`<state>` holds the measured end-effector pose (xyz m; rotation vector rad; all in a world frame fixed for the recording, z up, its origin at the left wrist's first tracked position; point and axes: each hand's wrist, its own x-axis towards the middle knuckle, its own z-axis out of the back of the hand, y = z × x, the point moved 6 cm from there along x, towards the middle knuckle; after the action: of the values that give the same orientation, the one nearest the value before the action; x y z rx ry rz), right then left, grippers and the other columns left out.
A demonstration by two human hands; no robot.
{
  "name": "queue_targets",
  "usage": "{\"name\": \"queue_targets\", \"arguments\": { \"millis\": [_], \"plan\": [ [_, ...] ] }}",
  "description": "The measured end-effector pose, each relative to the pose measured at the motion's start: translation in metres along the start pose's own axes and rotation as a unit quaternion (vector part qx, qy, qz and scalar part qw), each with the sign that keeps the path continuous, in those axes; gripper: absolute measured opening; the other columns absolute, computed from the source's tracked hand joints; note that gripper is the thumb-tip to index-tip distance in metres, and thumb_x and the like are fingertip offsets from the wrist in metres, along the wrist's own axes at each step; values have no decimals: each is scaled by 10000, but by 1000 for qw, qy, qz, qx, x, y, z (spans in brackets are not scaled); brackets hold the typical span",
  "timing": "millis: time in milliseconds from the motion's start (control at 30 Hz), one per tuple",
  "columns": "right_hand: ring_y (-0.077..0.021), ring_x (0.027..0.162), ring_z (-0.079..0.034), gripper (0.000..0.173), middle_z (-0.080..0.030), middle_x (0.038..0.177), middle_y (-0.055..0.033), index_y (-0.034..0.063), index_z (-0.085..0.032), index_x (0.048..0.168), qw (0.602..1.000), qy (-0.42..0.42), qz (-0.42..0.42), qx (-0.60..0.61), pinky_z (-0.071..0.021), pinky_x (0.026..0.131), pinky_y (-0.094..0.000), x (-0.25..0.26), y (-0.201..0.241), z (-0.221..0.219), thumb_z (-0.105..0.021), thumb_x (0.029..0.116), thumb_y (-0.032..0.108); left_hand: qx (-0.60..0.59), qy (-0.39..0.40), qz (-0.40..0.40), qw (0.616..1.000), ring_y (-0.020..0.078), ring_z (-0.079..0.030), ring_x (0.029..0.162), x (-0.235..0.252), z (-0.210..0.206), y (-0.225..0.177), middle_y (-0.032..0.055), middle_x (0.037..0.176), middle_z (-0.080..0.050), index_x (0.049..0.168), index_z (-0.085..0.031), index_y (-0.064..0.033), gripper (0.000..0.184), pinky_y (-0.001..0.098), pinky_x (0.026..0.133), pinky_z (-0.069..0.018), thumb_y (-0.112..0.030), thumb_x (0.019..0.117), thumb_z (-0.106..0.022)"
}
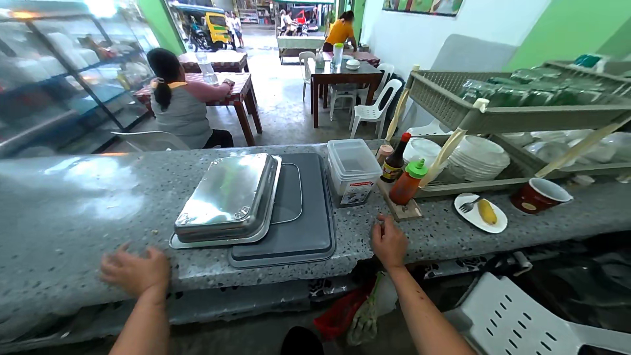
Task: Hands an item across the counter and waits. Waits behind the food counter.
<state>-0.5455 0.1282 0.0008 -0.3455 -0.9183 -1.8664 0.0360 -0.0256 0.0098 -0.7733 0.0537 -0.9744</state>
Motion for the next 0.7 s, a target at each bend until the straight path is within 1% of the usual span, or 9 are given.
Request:
{"name": "queue_targets", "arguments": {
  "millis": [67, 133, 267, 467, 600, 700],
  "plan": [
    [-276, 471, -605, 311, -618, 591, -92, -15, -727, 1089, 1000, -23, 16, 3, -481, 438, -462, -1, -1, 0, -511, 945, 157, 1, -5, -4, 1000, 519, -246, 1496, 0, 0, 0, 357, 1594, -272, 1456, -460, 66, 546, 564, 1232, -211, -256, 1019, -522],
    [-269, 467, -601, 307, -616, 587, -88, -14, -730, 1075, 999, -33, 19, 5, -480, 438, -451, -2, -1, 0, -510, 951, 161, -3, -4, -5, 1000, 517, -243, 1499, 1, -1, 1, 359, 1594, -269, 1456, -459, 69, 552, 561, 1235, -206, -257, 1015, -525],
    [-302, 520, -641, 301, -651, 637, -120, -20, -726, 1100, 1000, -9, 8, 2, -510, 480, -488, -2, 0, 1, -520, 954, 145, -5, 7, -3, 1000, 532, -230, 1498, 2, -1, 2, 370, 1594, -256, 1460, -449, 80, 561, 583, 1232, -194, -261, 1020, -518],
    [-294, 515, -640, 310, -651, 634, -109, -7, -728, 1110, 1000, -7, 3, -5, -508, 471, -482, 0, 0, 0, -518, 955, 159, -10, 4, 3, 1000, 519, -214, 1509, -1, 1, -1, 362, 1605, -242, 1475, -429, 72, 566, 575, 1237, -185, -254, 1021, -512],
    [-270, 501, -629, 302, -644, 620, -94, -3, -737, 1085, 999, -27, 19, 3, -506, 465, -456, -3, 0, 0, -517, 953, 155, -30, -12, -5, 999, 514, -238, 1502, -3, 5, -1, 354, 1597, -265, 1458, -456, 69, 545, 558, 1236, -205, -246, 1016, -507],
    [-281, 521, -645, 296, -662, 644, -107, -17, -729, 1100, 999, -18, 19, 27, -524, 485, -469, -4, 0, 1, -528, 965, 152, -43, -24, -6, 999, 509, -237, 1504, -5, 9, -2, 359, 1591, -274, 1449, -458, 79, 530, 544, 1242, -196, -225, 1017, -499]
  ]
}}
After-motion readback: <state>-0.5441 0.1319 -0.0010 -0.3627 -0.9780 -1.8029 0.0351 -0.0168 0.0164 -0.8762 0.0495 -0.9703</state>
